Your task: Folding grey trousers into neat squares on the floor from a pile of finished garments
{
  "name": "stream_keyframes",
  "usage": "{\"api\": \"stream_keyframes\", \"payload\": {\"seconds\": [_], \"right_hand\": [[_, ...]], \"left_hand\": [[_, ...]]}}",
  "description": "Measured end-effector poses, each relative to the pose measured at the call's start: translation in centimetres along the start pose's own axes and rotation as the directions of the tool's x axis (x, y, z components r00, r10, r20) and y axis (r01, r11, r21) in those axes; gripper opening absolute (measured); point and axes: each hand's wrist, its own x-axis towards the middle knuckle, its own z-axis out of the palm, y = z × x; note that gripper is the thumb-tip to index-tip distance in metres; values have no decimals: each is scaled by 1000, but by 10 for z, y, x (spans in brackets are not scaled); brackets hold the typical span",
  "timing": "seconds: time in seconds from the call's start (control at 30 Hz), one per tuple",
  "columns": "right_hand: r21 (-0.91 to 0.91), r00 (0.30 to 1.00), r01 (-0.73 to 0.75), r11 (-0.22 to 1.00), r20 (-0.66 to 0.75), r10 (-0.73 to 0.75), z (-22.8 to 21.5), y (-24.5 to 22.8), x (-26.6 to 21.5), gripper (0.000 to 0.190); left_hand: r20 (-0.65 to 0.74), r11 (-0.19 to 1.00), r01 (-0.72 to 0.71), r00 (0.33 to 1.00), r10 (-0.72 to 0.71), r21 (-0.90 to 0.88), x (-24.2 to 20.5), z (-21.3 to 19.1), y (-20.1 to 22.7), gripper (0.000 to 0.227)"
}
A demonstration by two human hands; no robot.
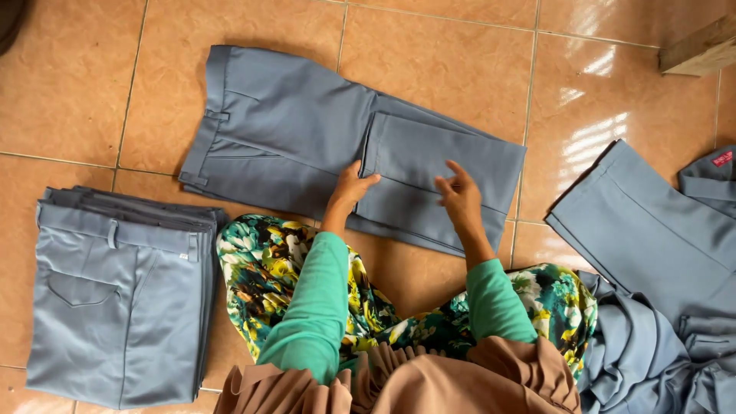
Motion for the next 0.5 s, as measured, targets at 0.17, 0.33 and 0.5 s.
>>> {"api": "stream_keyframes", "payload": {"seconds": [0.17, 0.33, 0.5], "right_hand": [[-478, 931, 95, 873, -267, -247, -36, 68, -18, 40], [-537, 870, 90, 839, -367, -329, -27, 77, -19, 36], [-633, 587, 590, 502, -91, -804, 29, 17, -3, 37]], "left_hand": [[-61, 974, -22, 998, 36, 224, -6, 15, 2, 60], [-333, 714, -80, 845, 419, 696, -72, 33, 91, 76], [201, 499, -518, 806, 557, 695, -97, 112, 98, 63]]}}
